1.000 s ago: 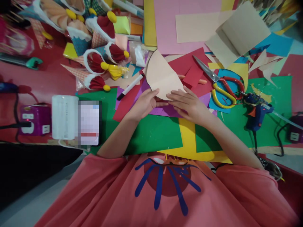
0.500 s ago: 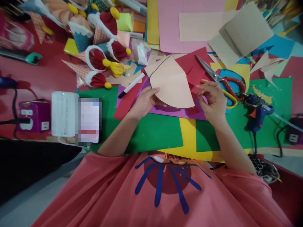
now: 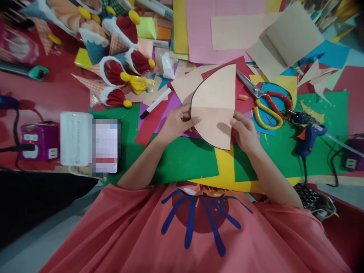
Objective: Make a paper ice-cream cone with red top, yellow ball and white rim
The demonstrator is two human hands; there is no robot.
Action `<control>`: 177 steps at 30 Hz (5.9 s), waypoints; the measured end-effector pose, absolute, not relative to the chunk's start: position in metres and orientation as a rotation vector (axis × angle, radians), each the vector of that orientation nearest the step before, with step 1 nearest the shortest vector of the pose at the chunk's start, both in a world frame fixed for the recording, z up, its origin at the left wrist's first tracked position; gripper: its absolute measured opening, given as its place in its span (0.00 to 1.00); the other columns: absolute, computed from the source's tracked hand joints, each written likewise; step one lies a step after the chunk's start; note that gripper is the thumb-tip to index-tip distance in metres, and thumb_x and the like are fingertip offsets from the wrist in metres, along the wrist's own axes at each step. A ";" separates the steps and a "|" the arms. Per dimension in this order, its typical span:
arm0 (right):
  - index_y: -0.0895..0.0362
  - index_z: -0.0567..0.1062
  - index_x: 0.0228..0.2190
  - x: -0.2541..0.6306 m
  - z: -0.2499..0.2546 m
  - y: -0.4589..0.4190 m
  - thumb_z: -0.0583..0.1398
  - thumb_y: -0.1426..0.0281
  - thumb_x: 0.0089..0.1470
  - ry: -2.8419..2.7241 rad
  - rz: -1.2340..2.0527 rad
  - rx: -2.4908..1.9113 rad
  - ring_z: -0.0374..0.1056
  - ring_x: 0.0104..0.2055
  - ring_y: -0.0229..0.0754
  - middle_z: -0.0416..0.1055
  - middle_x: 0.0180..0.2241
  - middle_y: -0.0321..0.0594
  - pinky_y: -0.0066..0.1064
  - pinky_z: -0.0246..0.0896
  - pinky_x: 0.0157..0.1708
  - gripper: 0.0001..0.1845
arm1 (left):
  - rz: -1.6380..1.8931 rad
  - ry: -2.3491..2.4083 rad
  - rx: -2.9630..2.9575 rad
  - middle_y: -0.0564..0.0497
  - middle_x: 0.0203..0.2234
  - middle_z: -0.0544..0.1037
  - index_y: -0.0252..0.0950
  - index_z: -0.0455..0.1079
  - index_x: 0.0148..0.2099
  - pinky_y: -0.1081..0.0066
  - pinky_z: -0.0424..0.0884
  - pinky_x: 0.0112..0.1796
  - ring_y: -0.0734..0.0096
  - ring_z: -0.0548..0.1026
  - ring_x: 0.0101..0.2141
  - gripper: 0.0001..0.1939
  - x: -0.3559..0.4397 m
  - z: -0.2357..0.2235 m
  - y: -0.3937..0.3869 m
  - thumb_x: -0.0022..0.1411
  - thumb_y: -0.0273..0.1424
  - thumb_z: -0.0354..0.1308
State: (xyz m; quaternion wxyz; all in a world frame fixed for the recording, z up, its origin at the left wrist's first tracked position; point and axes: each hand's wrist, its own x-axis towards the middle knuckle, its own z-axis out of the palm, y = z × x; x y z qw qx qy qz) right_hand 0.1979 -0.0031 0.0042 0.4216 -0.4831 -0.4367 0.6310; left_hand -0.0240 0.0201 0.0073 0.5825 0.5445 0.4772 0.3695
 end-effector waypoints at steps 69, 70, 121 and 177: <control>0.54 0.75 0.30 0.214 0.020 0.004 0.62 0.55 0.55 -1.393 1.210 -1.315 0.68 0.24 0.34 0.74 0.25 0.34 0.28 0.65 0.25 0.15 | 0.844 1.289 1.475 0.53 0.23 0.78 0.34 0.74 0.28 0.77 0.68 0.28 0.75 0.73 0.27 0.13 -0.036 0.021 0.024 0.53 0.40 0.62; 0.54 0.76 0.32 0.210 0.021 0.002 0.61 0.54 0.56 -1.438 1.239 -1.289 0.70 0.27 0.35 0.76 0.28 0.36 0.28 0.66 0.28 0.16 | 0.795 1.278 1.487 0.53 0.23 0.78 0.34 0.75 0.29 0.77 0.69 0.29 0.75 0.74 0.28 0.14 -0.032 0.021 0.022 0.53 0.41 0.62; 0.53 0.73 0.36 0.202 0.013 0.001 0.67 0.56 0.49 -1.391 1.460 -1.218 0.72 0.33 0.39 0.75 0.31 0.36 0.33 0.72 0.34 0.17 | 0.927 1.293 1.290 0.55 0.22 0.74 0.37 0.70 0.30 0.77 0.63 0.22 0.79 0.70 0.22 0.20 -0.028 0.004 0.023 0.53 0.50 0.63; 0.57 0.69 0.37 0.373 0.002 -0.078 0.60 0.61 0.37 -1.101 0.091 -2.514 0.66 0.38 0.51 0.66 0.35 0.45 0.49 0.63 0.46 0.22 | 1.085 1.239 1.434 0.54 0.38 0.84 0.39 0.80 0.41 0.73 0.78 0.40 0.70 0.81 0.42 0.15 -0.035 0.012 0.022 0.54 0.23 0.56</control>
